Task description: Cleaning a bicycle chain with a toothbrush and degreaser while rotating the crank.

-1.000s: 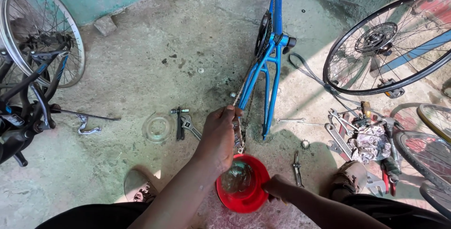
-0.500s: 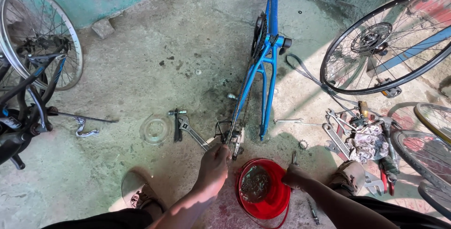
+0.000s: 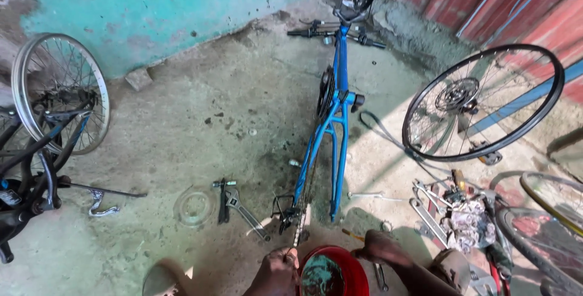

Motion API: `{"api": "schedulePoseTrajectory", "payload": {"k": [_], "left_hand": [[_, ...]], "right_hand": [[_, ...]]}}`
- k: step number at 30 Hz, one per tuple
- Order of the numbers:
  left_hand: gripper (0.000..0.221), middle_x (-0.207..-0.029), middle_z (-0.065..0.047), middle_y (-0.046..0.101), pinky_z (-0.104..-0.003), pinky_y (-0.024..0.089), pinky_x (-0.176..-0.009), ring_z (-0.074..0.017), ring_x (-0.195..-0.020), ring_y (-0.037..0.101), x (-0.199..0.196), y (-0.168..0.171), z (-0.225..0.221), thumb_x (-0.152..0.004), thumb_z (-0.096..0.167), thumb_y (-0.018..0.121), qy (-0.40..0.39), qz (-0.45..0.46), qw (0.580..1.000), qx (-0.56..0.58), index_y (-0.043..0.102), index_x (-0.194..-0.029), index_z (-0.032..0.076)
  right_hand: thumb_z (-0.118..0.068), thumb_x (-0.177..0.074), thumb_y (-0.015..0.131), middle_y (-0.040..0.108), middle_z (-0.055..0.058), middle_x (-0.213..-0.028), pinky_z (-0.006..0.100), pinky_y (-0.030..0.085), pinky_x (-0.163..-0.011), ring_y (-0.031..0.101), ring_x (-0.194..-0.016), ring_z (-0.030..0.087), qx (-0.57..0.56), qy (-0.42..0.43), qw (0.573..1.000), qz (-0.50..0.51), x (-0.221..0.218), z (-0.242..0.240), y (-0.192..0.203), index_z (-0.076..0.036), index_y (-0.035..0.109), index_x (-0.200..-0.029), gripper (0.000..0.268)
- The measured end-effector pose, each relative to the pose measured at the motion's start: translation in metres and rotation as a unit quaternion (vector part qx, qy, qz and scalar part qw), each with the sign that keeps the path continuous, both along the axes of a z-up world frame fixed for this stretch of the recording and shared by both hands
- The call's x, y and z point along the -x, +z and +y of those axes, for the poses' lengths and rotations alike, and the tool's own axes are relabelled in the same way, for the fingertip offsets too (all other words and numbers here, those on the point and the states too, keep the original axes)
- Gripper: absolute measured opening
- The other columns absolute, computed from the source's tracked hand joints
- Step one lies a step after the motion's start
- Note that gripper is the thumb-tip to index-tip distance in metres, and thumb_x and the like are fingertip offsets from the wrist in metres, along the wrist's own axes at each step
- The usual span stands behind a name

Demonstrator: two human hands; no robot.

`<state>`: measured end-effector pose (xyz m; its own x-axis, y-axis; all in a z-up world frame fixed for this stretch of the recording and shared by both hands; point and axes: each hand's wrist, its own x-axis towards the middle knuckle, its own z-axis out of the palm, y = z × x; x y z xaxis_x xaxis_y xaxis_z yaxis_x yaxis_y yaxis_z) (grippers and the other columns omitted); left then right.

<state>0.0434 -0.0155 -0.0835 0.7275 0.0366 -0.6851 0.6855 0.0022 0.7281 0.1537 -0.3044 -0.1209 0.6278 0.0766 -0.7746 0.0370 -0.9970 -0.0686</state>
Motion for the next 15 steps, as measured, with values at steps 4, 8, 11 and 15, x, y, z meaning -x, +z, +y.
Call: {"api": "schedulePoseTrajectory", "payload": {"k": [4,8,11,15], "left_hand": [[0.047,-0.054,-0.015,0.064,-0.032,0.049,-0.047,-0.0222,-0.049,0.064,-0.032,-0.105,0.003,-0.101,0.031,0.054,-0.016,0.0,1.0,-0.002,0.062,-0.063,0.002],[0.062,-0.043,-0.004,0.063,-0.024,0.057,-0.066,-0.0162,-0.052,0.08,-0.028,-0.012,0.003,-0.101,0.044,0.056,-0.033,-0.015,0.991,-0.129,0.061,-0.049,0.01],[0.057,-0.054,-0.003,0.07,-0.03,0.052,-0.071,-0.0158,-0.059,0.069,-0.033,0.008,0.016,-0.097,0.045,0.056,-0.062,0.032,0.982,-0.173,0.071,-0.055,0.009],[0.057,-0.052,-0.007,0.043,-0.032,0.043,-0.063,-0.0139,-0.054,0.057,-0.035,-0.031,0.007,-0.095,0.051,0.073,0.035,0.016,0.985,-0.165,0.049,-0.059,0.014]], "right_hand": [[-0.034,-0.1,0.065,0.07,-0.001,-0.071,0.018,0.055,-0.045,0.063,-0.053,0.006,-0.14,-0.145,0.976,-0.085,-0.024,0.04,0.019,-0.009,0.068,-0.093,0.027],[-0.028,-0.095,0.064,0.062,0.005,-0.058,0.031,0.045,-0.049,0.054,-0.047,0.015,-0.274,-0.383,0.876,-0.102,-0.053,0.079,-0.002,-0.011,0.083,-0.09,0.026],[-0.008,-0.097,0.066,0.061,0.01,-0.067,0.026,0.033,-0.045,0.052,-0.054,0.017,-0.471,-0.631,0.609,-0.096,-0.077,0.11,-0.05,0.0,0.079,-0.101,0.016],[-0.017,-0.091,0.069,0.069,0.009,-0.073,0.026,0.031,-0.048,0.06,-0.057,0.016,-0.511,-0.657,0.535,-0.144,-0.09,0.149,-0.028,-0.003,0.075,-0.1,0.017]]}}
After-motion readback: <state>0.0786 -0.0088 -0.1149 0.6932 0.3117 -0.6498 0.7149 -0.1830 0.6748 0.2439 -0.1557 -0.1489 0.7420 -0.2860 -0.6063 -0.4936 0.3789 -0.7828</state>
